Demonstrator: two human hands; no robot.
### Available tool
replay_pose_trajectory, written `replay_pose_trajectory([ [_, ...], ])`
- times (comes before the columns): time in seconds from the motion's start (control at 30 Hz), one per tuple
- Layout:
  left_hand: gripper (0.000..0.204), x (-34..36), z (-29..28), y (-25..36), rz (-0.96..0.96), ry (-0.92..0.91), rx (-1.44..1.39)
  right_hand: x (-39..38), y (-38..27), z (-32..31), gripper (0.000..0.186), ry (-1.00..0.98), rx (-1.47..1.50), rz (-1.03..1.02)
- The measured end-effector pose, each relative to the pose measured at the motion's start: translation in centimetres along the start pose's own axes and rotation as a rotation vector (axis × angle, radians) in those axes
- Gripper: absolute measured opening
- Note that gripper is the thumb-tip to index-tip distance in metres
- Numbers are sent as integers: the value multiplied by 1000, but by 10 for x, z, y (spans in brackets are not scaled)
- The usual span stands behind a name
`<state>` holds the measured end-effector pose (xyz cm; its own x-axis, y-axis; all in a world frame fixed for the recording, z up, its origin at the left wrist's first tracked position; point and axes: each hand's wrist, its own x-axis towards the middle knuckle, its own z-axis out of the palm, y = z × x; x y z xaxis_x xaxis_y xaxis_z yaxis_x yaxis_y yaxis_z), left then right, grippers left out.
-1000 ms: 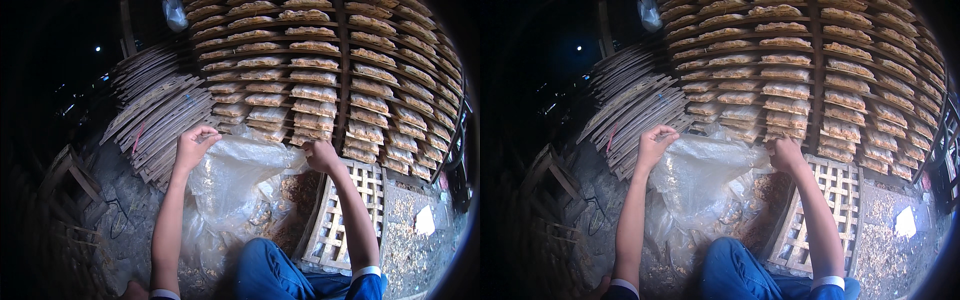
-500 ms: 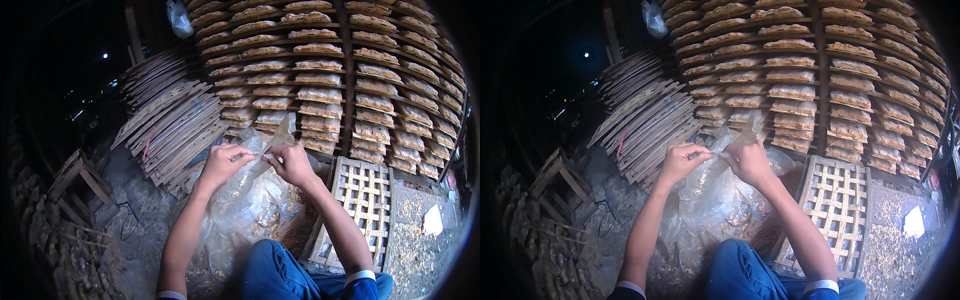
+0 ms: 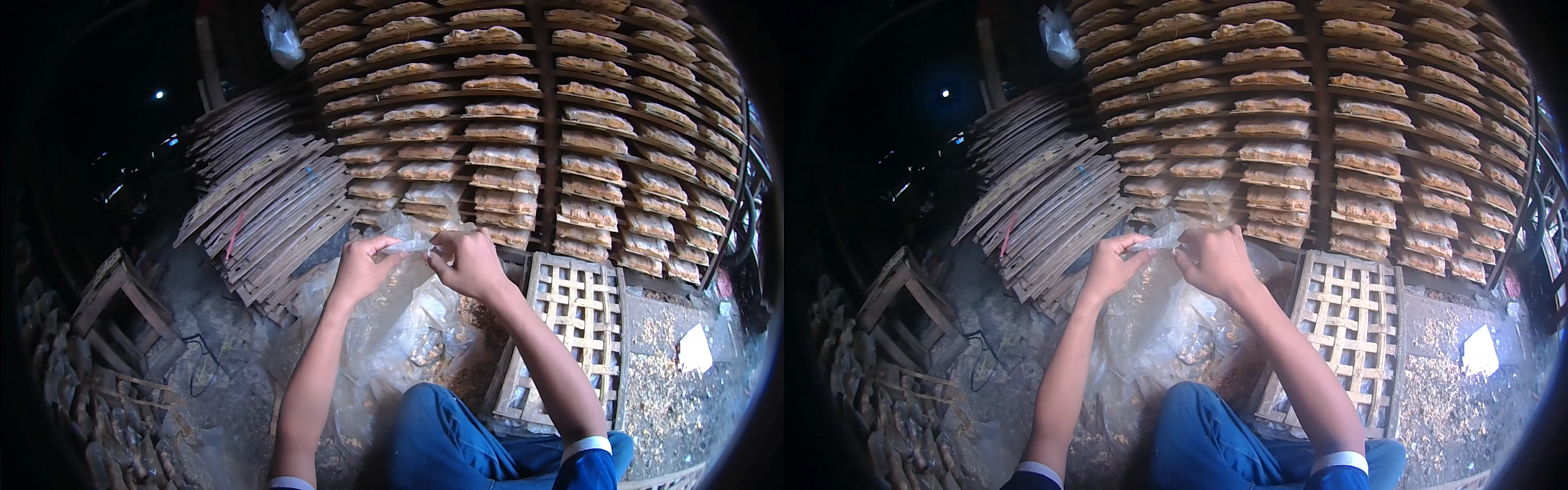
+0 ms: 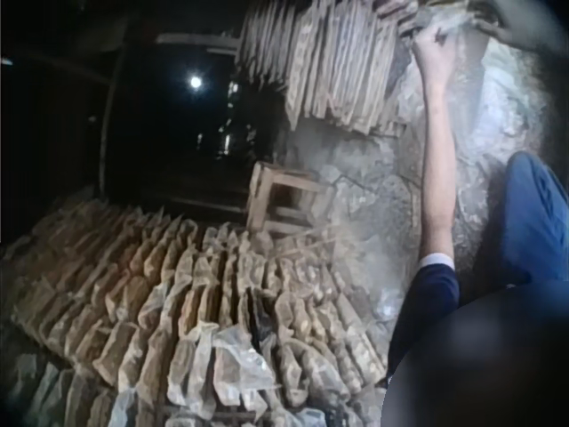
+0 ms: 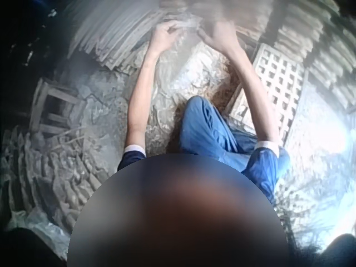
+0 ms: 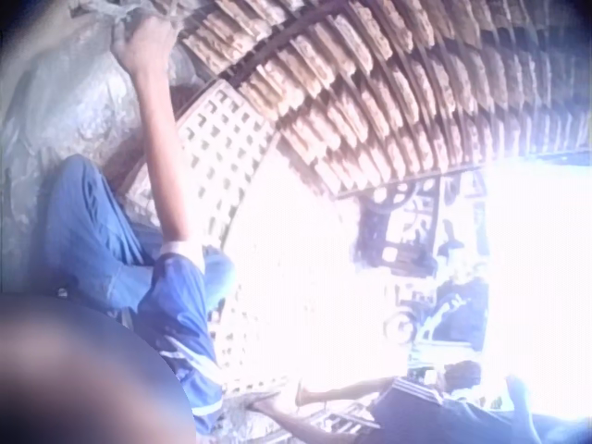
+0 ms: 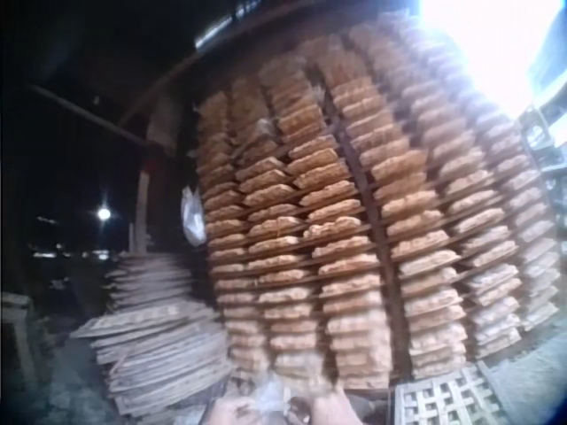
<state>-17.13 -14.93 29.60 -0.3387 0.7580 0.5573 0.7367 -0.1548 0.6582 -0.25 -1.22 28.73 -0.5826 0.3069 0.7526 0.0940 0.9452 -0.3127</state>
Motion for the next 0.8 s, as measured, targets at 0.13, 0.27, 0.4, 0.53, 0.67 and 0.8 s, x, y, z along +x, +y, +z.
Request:
replay_pose_trajectory([
  [0.13,23,-4,-2,-2,61,-12,20,9,-16,-9,22,7,32,-152],
  [0.27,30,-11,3,4,-62,-98,144,22,-22,-14,18,-27,-28,-152],
  [0.4,37,-25,-3,-41,-168,-130,239,31,-28,-21,19,12,-53,-134],
  [0.53,44,-41,-19,-75,-298,-187,332,44,-20,-44,27,116,-18,-128],
  [0.67,46,-62,-32,-111,-300,-136,418,56,0,-79,29,117,-32,59],
  [0.8,59,-90,-56,-174,-391,-142,440,55,24,-102,27,136,-33,219],
])
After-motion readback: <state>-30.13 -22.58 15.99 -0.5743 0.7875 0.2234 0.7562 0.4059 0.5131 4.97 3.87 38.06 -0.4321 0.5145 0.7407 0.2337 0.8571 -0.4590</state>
